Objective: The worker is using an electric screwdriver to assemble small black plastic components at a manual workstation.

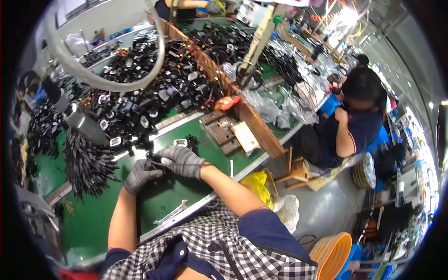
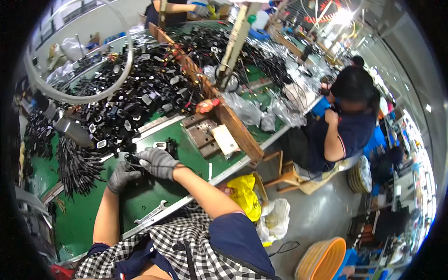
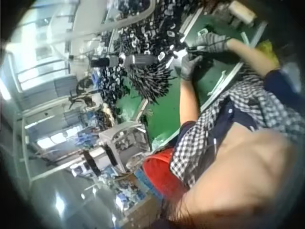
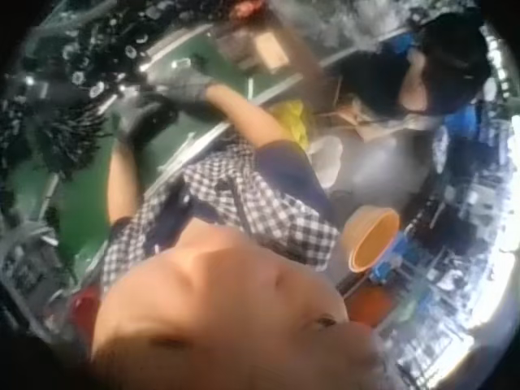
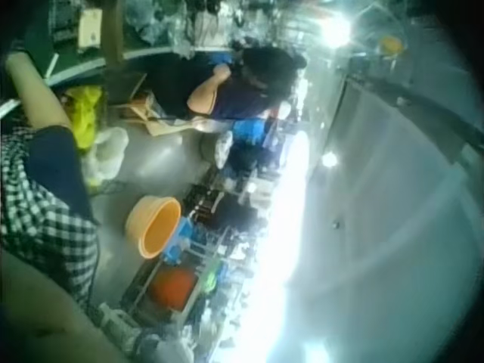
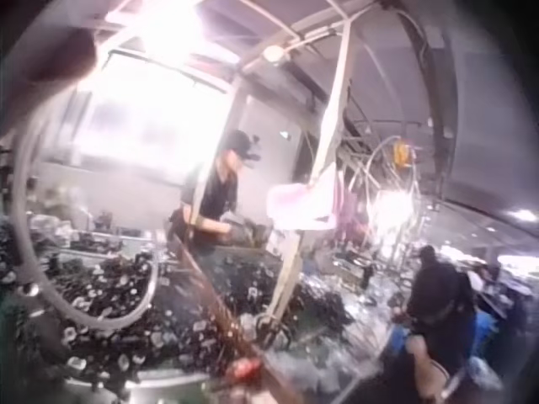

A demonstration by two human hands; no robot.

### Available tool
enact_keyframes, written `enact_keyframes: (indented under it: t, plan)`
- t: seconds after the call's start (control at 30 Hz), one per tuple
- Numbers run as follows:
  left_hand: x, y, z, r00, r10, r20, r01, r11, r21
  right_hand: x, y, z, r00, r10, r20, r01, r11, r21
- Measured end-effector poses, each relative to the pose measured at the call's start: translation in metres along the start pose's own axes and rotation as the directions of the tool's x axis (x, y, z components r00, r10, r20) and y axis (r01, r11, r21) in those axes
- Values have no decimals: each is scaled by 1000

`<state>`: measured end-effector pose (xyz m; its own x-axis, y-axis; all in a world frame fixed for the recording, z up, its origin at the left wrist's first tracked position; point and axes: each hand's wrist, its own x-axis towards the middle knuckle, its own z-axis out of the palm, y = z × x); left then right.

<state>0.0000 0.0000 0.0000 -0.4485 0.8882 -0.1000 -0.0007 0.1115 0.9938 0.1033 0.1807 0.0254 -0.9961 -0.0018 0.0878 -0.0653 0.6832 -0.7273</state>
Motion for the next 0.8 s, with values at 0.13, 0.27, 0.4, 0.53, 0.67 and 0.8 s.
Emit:
enact_keyframes:
  t: [0.13,0.27,0.4,0.53,0.67,0.8]
  plan:
    - [5,-15,19,982,-94,165,104,993,-57,-13,8,-11,990,-50,129,54,998,-23]
    - [9,2,34,995,-14,-99,8,998,-58,-13,8,16,959,-46,-280,62,997,46]
    - [13,0,39,962,116,-249,-139,987,-80,-15,9,16,930,38,-366,-84,990,-112]
    - [6,-42,-16,977,36,211,-3,988,-156,-4,4,-3,996,3,84,-31,945,325]
    - [5,-7,28,992,33,-125,-46,994,-98,-4,14,12,993,108,51,-120,922,368]
    - [8,-12,33,973,77,-218,-83,996,-16,-9,18,35,916,96,-389,-149,983,-110]
